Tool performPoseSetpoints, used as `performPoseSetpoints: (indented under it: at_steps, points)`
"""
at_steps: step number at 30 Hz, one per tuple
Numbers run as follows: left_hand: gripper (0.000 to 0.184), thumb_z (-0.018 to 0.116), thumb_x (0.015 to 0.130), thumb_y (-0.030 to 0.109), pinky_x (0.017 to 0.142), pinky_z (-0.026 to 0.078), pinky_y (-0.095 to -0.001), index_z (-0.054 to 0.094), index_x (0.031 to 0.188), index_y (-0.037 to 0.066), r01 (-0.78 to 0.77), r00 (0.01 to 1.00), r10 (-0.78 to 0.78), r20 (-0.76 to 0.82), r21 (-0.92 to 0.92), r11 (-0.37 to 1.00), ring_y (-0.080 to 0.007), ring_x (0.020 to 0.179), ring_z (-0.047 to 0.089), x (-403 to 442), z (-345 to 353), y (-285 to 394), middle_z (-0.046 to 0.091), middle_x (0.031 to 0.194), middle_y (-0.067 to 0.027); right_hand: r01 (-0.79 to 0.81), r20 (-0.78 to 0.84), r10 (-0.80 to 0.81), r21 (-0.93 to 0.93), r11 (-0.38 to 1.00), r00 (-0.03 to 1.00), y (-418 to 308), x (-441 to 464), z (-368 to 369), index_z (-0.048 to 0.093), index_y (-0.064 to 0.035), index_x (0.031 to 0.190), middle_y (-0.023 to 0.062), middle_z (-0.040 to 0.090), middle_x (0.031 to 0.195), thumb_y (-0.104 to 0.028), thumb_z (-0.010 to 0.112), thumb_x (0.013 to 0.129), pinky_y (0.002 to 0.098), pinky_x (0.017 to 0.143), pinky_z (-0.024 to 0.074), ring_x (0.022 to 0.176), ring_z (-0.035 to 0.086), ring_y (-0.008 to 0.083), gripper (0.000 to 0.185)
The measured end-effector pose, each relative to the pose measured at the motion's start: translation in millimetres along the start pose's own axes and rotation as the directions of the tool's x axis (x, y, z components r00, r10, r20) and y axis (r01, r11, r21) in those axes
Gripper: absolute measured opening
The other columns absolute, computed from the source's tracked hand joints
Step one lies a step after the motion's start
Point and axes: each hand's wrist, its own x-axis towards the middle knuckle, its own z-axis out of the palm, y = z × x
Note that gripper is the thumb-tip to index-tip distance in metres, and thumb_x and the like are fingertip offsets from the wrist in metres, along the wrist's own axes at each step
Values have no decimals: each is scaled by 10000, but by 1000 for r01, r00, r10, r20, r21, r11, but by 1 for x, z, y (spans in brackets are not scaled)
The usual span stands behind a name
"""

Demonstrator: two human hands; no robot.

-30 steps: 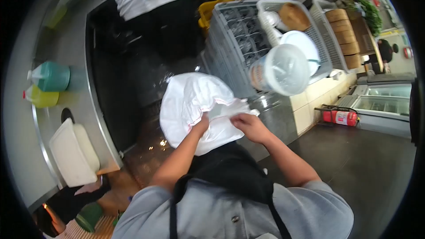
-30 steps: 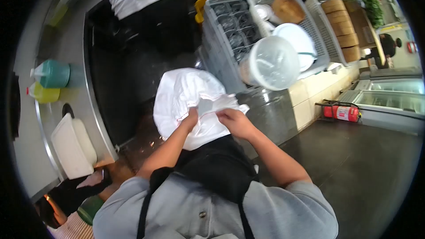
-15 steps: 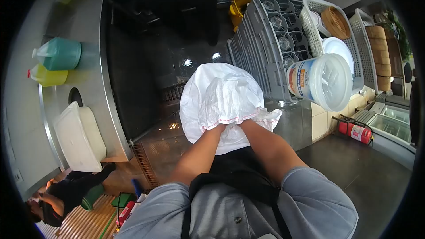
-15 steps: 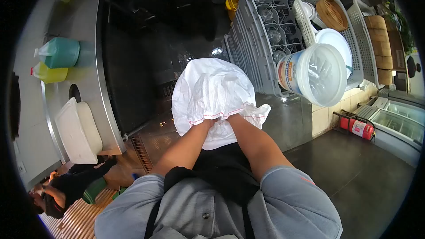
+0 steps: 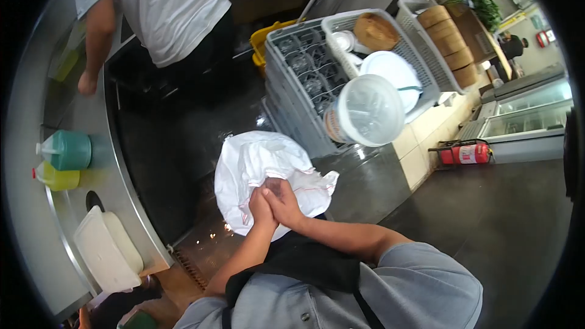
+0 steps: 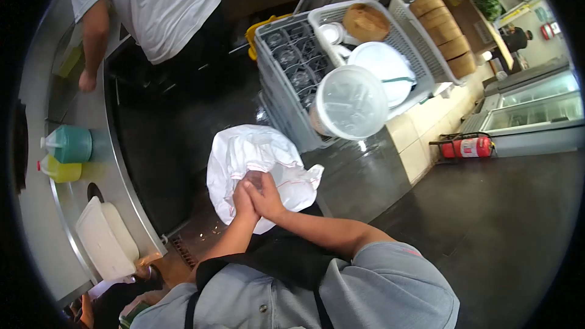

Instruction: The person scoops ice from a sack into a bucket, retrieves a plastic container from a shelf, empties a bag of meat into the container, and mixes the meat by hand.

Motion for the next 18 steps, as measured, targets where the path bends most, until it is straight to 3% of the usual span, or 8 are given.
performPoseSetpoints:
  at_steps: [3, 9, 12, 14, 15, 16, 17, 18]
  points:
    - [296, 502, 934, 182, 840, 492, -329, 551, 1156, -7, 11, 993, 9, 122, -165, 986, -211, 976, 592, -53, 55, 43, 594, 1092, -113, 151, 11, -153, 104, 983, 988, -78, -12, -35, 466, -11, 1191, 119, 548, 1084, -195, 619, 896, 341, 920, 429, 1032, 541, 201, 380]
    - [400, 446, 976, 120, 906, 462, -298, 418, 1356, -3, -551, 678, 444, 586, 6, 834, -178, 1111, 525, -98, 216, 105, 503, 1294, -149, 409, -343, -384, 1, 913, 857, -184, 31, -138, 458, 15, 1208, 121, 554, 1118, -180, 593, 924, 315, 872, 462, 989, 553, 174, 370]
    - [427, 512, 937, 122, 901, 459, -296, 451, 1333, -23, -658, 647, 354, 675, 260, 707, -177, 1096, 538, -57, 260, 100, 547, 1260, -135, 311, -428, -445, -347, 885, 787, -196, 53, -190, 476, 50, 1221, 229, 514, 1197, -232, 619, 896, 362, 955, 430, 1106, 528, 297, 454]
    - [439, 562, 892, 131, 929, 442, -325, 485, 1293, -31, -711, 626, 404, 668, 275, 648, -217, 1108, 542, -67, 252, 114, 557, 1233, -163, 84, -300, -626, -858, 507, 720, -206, 46, -222, 471, 90, 1211, 284, 461, 1245, -303, 655, 854, 381, 993, 398, 1174, 472, 359, 562]
    - [452, 612, 847, 139, 957, 426, -354, 519, 1252, -38, -754, 614, 462, 640, 301, 584, -258, 1120, 547, -69, 243, 122, 568, 1206, -192, -16, -346, -596, -873, 488, 725, -196, 47, -245, 501, 108, 1161, 283, 505, 1186, -332, 673, 827, 390, 958, 425, 1118, 510, 375, 579]
    - [435, 622, 842, 136, 948, 429, -340, 535, 1228, -44, -748, 614, 448, 650, 296, 594, -238, 1080, 561, -65, 229, 123, 589, 1161, -174, -116, -394, -556, -876, 468, 732, -184, 50, -261, 531, 126, 1112, 282, 549, 1127, -362, 690, 801, 399, 922, 451, 1063, 549, 391, 601]
    - [418, 632, 836, 133, 938, 432, -326, 551, 1204, -49, -740, 617, 437, 654, 294, 605, -219, 1041, 575, -62, 212, 123, 611, 1117, -156, -326, -475, -92, -719, 614, 875, -207, 48, -267, 601, 123, 990, 206, 626, 904, -378, 709, 773, 378, 784, 512, 828, 617, 344, 557]
    - [398, 632, 836, 133, 924, 436, -312, 563, 1183, -50, -647, 685, 358, 635, 302, 701, -201, 1014, 578, -60, 193, 120, 618, 1092, -133, -331, -481, -86, -711, 620, 873, -205, 53, -271, 601, 123, 990, 206, 626, 904, -378, 709, 773, 378, 784, 512, 828, 617, 344, 557]
